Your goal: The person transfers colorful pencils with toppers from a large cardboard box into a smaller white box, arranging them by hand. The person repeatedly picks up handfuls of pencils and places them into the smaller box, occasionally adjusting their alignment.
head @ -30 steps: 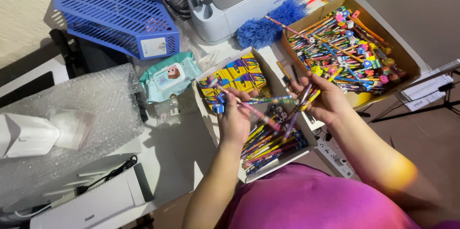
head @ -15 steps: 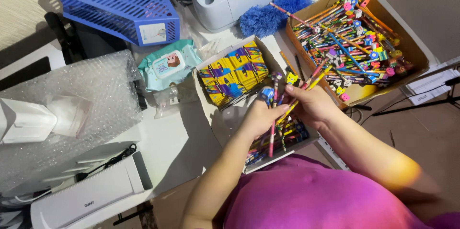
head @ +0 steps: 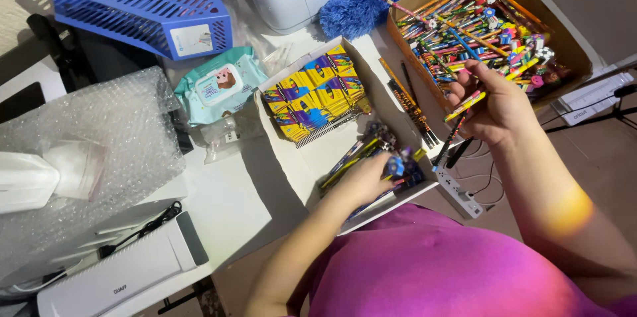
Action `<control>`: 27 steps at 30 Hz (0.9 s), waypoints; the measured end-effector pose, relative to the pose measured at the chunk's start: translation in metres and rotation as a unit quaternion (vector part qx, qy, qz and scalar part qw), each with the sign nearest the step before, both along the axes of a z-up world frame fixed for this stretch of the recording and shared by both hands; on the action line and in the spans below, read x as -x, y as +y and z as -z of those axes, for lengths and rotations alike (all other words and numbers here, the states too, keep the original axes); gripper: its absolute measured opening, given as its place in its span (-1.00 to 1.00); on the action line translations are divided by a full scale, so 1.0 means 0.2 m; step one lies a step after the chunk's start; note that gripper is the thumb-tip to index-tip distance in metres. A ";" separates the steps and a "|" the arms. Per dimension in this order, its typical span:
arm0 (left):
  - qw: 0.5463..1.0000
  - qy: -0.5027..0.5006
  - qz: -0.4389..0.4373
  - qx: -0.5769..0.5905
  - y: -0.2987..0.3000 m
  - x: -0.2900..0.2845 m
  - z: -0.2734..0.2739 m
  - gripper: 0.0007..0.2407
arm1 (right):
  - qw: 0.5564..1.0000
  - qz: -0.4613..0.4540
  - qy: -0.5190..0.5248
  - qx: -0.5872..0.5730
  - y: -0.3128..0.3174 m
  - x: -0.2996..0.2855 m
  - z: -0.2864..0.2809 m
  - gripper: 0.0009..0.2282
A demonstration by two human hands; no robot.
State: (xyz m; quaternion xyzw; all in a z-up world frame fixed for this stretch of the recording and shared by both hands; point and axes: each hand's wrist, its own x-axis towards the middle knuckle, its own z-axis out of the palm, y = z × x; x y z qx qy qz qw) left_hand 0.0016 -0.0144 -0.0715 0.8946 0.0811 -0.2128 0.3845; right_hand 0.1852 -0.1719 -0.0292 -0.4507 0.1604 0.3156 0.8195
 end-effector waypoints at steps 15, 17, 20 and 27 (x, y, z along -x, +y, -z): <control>0.988 -0.079 0.014 -0.132 0.00 0.06 0.36 -0.70 | 0.972 -0.163 -0.149 0.074 0.14 -0.06 0.14 -0.79; 0.987 -0.074 0.005 -0.140 -0.01 0.06 0.31 -0.74 | 0.975 -0.154 -0.144 0.065 0.18 -0.07 0.19 -0.81; 0.986 -0.072 0.001 -0.149 -0.02 0.08 0.21 -0.77 | 0.974 -0.151 -0.152 0.070 0.26 -0.08 0.30 -0.83; 0.993 -0.032 0.026 -0.108 -0.05 0.12 0.02 -0.65 | 0.924 -0.164 -0.248 0.239 0.32 -0.07 0.40 -0.83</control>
